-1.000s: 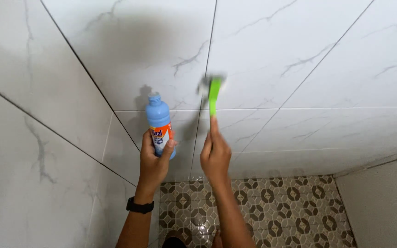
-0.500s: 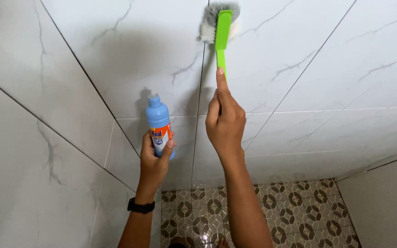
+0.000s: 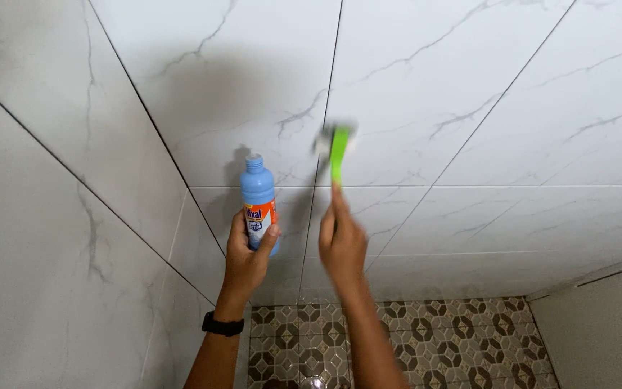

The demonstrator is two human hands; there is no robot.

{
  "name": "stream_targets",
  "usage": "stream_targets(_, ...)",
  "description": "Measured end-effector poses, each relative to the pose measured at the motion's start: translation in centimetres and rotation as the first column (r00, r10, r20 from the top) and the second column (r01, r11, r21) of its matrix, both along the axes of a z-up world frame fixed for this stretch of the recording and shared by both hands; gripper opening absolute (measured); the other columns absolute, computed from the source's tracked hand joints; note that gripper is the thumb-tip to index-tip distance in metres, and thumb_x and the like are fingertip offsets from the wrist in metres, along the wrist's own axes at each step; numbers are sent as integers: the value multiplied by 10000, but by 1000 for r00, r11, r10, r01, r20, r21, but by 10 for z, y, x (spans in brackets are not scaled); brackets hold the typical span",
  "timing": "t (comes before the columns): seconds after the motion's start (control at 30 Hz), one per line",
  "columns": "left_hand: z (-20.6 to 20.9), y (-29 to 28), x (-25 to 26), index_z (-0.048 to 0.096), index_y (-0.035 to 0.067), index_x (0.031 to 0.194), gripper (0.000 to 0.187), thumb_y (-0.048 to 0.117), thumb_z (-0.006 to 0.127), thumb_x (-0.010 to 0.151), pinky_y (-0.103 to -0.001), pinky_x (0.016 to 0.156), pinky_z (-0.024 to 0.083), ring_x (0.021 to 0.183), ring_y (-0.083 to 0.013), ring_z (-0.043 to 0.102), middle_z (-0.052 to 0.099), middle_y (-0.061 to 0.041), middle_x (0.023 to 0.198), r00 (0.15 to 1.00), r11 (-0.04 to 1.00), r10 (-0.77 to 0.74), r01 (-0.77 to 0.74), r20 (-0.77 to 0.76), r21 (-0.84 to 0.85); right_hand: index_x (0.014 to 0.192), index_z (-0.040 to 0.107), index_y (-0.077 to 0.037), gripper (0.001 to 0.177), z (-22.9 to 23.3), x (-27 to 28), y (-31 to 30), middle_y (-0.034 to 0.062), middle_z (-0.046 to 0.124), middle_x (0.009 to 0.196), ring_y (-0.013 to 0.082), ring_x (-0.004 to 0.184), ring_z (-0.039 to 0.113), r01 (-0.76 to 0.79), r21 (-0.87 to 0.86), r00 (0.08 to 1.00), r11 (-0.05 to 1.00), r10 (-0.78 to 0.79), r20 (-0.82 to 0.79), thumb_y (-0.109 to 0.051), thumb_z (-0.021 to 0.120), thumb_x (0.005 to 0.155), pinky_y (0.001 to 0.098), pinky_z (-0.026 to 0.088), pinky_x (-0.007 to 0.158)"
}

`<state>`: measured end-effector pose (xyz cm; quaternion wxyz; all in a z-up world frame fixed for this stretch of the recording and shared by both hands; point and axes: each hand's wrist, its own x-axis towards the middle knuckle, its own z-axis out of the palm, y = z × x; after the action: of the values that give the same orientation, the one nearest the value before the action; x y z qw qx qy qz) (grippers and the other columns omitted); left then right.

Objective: Scrubbing wall tiles and grout lines using a cleaning solution and a brush.

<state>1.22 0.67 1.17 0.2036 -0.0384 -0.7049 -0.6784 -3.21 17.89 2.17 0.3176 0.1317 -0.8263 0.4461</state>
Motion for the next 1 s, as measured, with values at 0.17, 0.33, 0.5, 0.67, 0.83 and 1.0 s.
stream_targets(0.17,3,5,5,484,23,1353,499,292,657,969,-351,889,589,997,-163,703,695,-107,1192,999,998,-13,12,34,54,1526,490,-113,471,106,-11,3,72,607,618,154,492,581,35,13,989,999,-33,-148,-65,545,1061,350,442,470)
stream_targets(0.33,-2,3,4,491,18,1336,484,294,660,977,-354,896,588,995,-167,695,697,-114,1183,1000,998,-17,17,1,65,1517,501,-151,500,-16,0,8,79,622,607,167,487,588,114,90,993,989,-110,-48,-101,576,1025,352,445,451)
stream_targets(0.5,3,2,5,489,15,1335,467,290,649,991,-351,895,587,994,-166,695,695,-110,1189,999,998,-40,42,-33,49,1504,517,-146,523,-159,28,22,46,630,573,139,452,567,104,150,949,983,-143,281,-137,566,983,351,425,422)
stream_targets(0.67,3,6,7,497,6,1309,463,287,665,982,-357,888,590,983,-172,702,694,-106,1181,999,995,-44,46,-27,85,1507,512,-119,432,9,-17,41,-16,564,563,95,428,493,118,60,985,991,-125,120,-116,505,1075,296,357,360)
stream_targets(0.83,9,5,9,489,19,1328,481,306,651,978,-348,887,603,979,-163,710,702,-91,1171,1000,1000,-23,23,-5,21,1576,457,-117,476,87,-28,48,-30,567,660,73,492,494,84,25,963,996,-74,-258,-82,475,1102,295,370,443)
stream_targets(1.0,10,3,8,495,11,1346,499,308,660,980,-369,884,591,986,-179,701,700,-108,1186,1000,998,-14,15,-10,56,1548,454,-146,511,-65,2,45,-38,541,559,83,428,483,147,80,973,986,-158,169,-119,486,1039,276,387,360)
